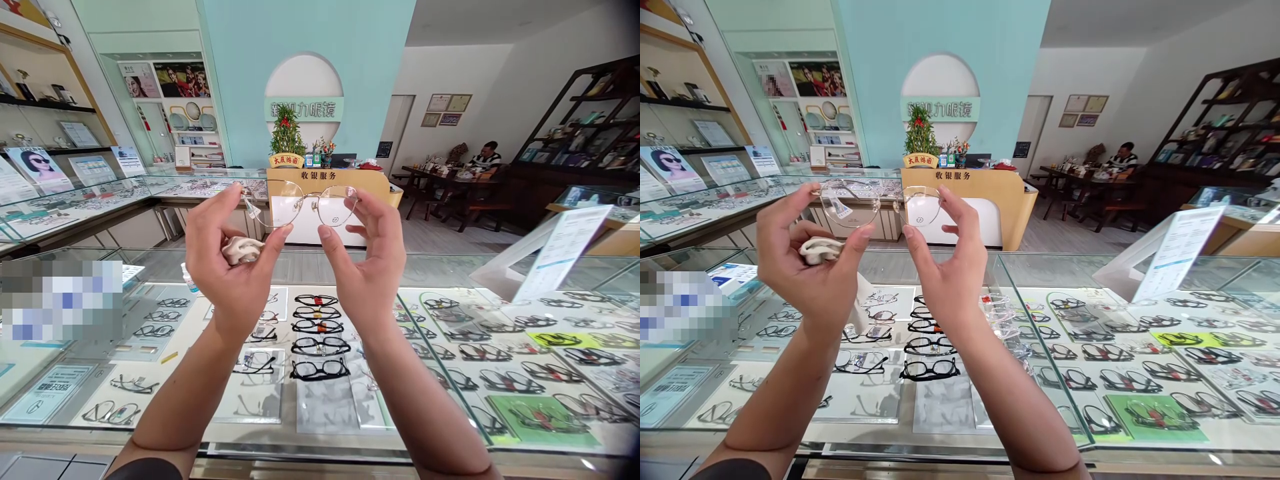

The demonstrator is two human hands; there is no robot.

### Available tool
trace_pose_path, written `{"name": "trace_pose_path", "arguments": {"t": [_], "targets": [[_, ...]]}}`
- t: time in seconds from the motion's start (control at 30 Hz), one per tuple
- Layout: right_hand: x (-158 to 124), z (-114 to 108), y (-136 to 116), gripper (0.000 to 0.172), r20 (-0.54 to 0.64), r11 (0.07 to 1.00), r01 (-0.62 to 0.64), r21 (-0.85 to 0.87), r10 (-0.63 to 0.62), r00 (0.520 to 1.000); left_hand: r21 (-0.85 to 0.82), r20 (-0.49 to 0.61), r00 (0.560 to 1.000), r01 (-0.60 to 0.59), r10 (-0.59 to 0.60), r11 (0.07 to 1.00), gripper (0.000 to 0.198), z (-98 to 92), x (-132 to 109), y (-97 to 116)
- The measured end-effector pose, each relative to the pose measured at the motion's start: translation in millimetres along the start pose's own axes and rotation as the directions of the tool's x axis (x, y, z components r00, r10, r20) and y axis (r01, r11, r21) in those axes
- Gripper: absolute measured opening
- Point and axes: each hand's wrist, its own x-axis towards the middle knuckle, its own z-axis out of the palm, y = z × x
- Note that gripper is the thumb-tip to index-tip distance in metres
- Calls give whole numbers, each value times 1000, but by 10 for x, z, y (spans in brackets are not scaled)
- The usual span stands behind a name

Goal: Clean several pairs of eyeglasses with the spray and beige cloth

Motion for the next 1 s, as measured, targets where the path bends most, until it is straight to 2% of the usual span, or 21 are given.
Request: {"name": "trace_pose_path", "arguments": {"t": [0.2,0.4,0.63,0.83,1.0], "targets": [[-9,1,-7,53,-26,998,55,-32,-56,998,-39,-3,1000,25,-26,999,56,51,-32,-29],[-6,-11,-38,59,-53,986,107,-130,-115,992,-73,91,992,95,-88,993,59,69,-41,-72],[-9,-32,-40,64,-36,996,71,-62,-74,997,-111,149,971,203,-186,973,50,95,-44,-62],[0,-33,-59,64,-34,996,61,-66,-64,997,-112,157,965,228,-209,967,47,115,-72,-63],[4,-35,-44,62,-53,997,59,-52,-62,997,-176,144,951,298,-275,938,46,137,-67,-17]]}}
